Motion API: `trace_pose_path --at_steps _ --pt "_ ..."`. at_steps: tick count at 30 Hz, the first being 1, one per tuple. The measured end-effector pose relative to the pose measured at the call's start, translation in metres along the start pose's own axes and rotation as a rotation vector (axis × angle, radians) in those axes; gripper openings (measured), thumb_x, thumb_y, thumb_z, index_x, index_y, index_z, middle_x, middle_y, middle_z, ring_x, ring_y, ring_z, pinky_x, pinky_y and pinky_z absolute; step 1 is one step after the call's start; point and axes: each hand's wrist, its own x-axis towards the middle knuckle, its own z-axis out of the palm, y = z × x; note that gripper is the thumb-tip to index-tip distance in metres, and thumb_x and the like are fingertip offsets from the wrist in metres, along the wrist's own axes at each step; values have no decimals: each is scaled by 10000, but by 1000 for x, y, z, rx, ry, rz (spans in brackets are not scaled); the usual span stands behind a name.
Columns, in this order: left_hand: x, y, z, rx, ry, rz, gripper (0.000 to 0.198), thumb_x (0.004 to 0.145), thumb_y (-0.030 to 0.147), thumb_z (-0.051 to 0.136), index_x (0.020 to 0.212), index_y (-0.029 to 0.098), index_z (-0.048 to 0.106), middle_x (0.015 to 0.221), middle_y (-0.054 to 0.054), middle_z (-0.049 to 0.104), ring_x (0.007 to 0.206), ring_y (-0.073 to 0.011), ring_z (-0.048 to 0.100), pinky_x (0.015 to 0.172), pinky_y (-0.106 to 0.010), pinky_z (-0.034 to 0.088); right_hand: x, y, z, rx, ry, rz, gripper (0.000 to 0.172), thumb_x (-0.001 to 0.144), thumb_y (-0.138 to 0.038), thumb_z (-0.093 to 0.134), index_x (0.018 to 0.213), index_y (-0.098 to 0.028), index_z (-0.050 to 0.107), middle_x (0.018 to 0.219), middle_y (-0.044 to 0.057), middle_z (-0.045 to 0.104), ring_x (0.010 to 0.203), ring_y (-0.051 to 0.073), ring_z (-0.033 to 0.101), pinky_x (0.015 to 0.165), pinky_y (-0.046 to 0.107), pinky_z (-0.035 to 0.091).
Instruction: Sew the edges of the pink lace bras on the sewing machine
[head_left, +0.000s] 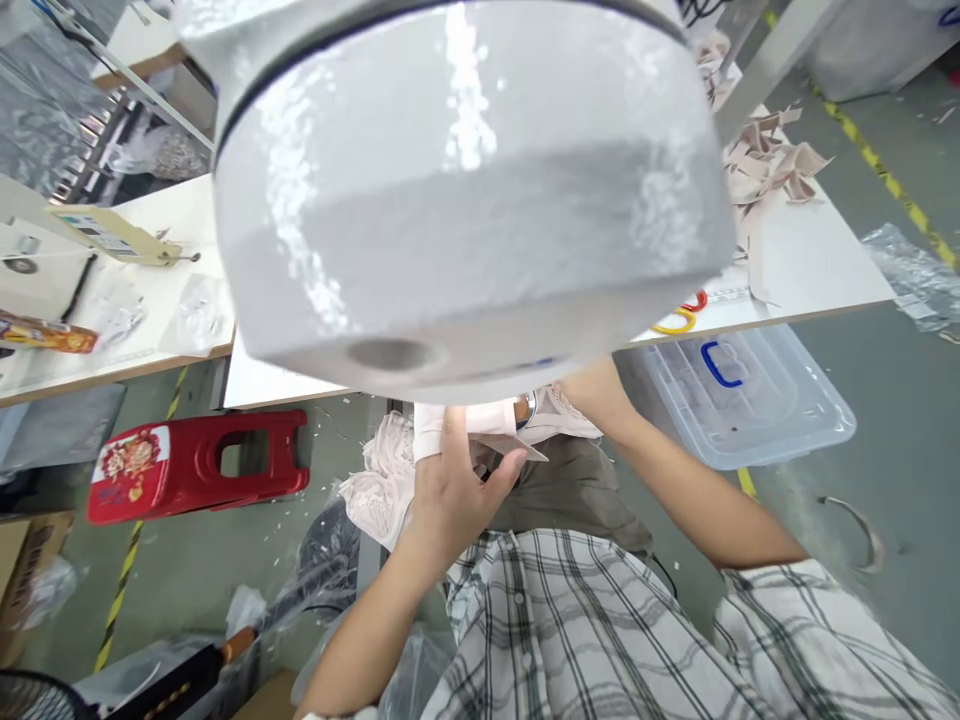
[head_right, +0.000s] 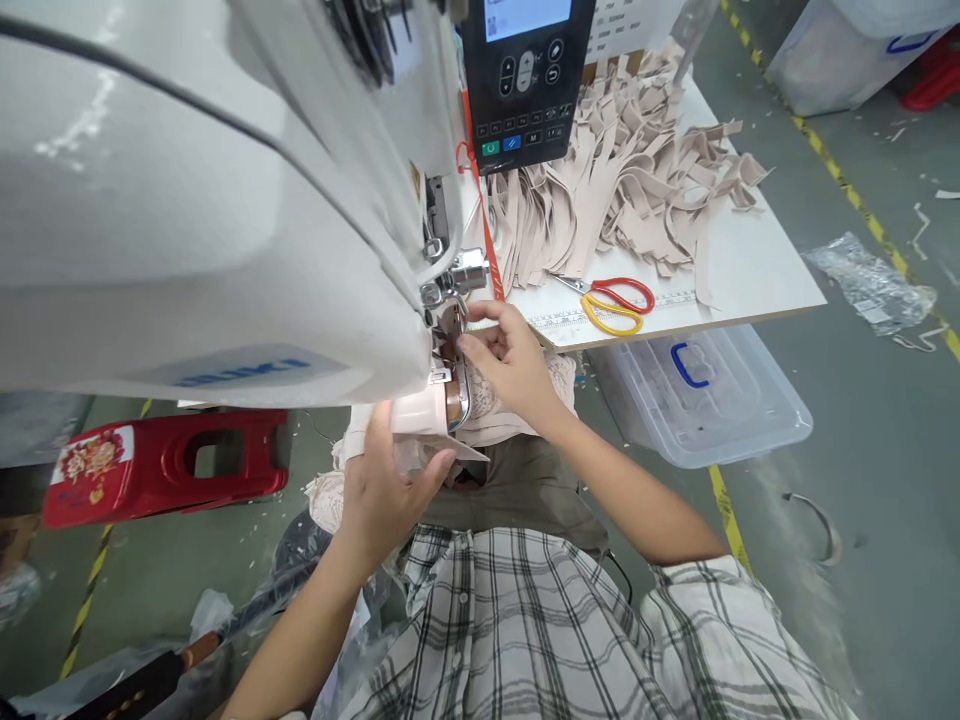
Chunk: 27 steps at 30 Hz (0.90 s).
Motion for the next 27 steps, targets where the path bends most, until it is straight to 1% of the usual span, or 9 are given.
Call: trace_pose_path --at_steps 4,9,12,14,16,19,21,23,27 --pt "-15 11 14 40 72 119 901 970 591 473 1585 79 61 1367 -286 577 1012 -304 718 737 -341 591 -42 -1 -15 93 -105 89 450 860 -623 603 1041 -213 553 997 62 656 862 179 630 793 324 538" --pt "-47 46 26 77 57 327 950 961 498 555 1580 -10 44 1357 -295 588 1277 -367 586 1000 -404 540 -87 -21 -24 -35 -242 189 313 904 -514 587 868 -203 579 825 20 630 772 166 590 683 280 470" --pt "-57 53 20 -91 -101 336 924 966 501 535 1575 -4 57 1226 -268 674 1118 -333 688 855 -373 603 -99 -28 -33 62 -215 251 317 926 -462 546 761 -193 571 732 4 586 703 146 537 658 268 434" --pt "-55 49 9 -285 -244 296 755 992 443 504 1559 67 175 958 -133 764 794 -226 750 636 -276 600 -102 -28 -40 205 -209 292 306 899 -473 587 797 -185 603 744 3 585 695 139 522 652 260 432" --pt "-46 44 -4 -425 -239 291 461 1004 308 494 1435 169 410 787 -24 743 641 -151 707 580 -218 562 -103 -26 -45 312 -223 333 319 884 -492 605 834 -178 613 739 -7 566 667 123 497 620 244 415" --pt "-30 38 -19 -401 -23 417 295 972 173 471 1250 187 569 1050 -106 738 1027 -223 704 874 -347 576 -100 -26 -46 329 -438 279 344 903 -508 577 850 -170 613 734 -20 552 672 111 494 631 227 419" --pt "-24 33 -21 -293 -37 457 285 967 199 452 1199 157 613 1128 -149 721 1110 -278 670 913 -415 553 -97 -30 -44 234 -713 128 331 930 -478 545 867 -165 630 750 -20 584 692 109 518 657 220 434" --pt "-19 25 -14 -217 -203 344 290 982 288 417 984 165 679 849 -105 743 804 -248 708 723 -355 557 -93 -33 -42 -43 -845 -74 281 951 -400 521 865 -163 647 737 -18 610 665 103 519 627 213 418" --pt "-4 10 14 -566 -671 -220 509 940 577 384 663 203 591 528 -41 607 543 -208 601 585 -318 491 -86 -32 -36 -699 -569 -354 212 932 -190 479 820 -193 659 680 -12 623 609 118 510 577 227 412"
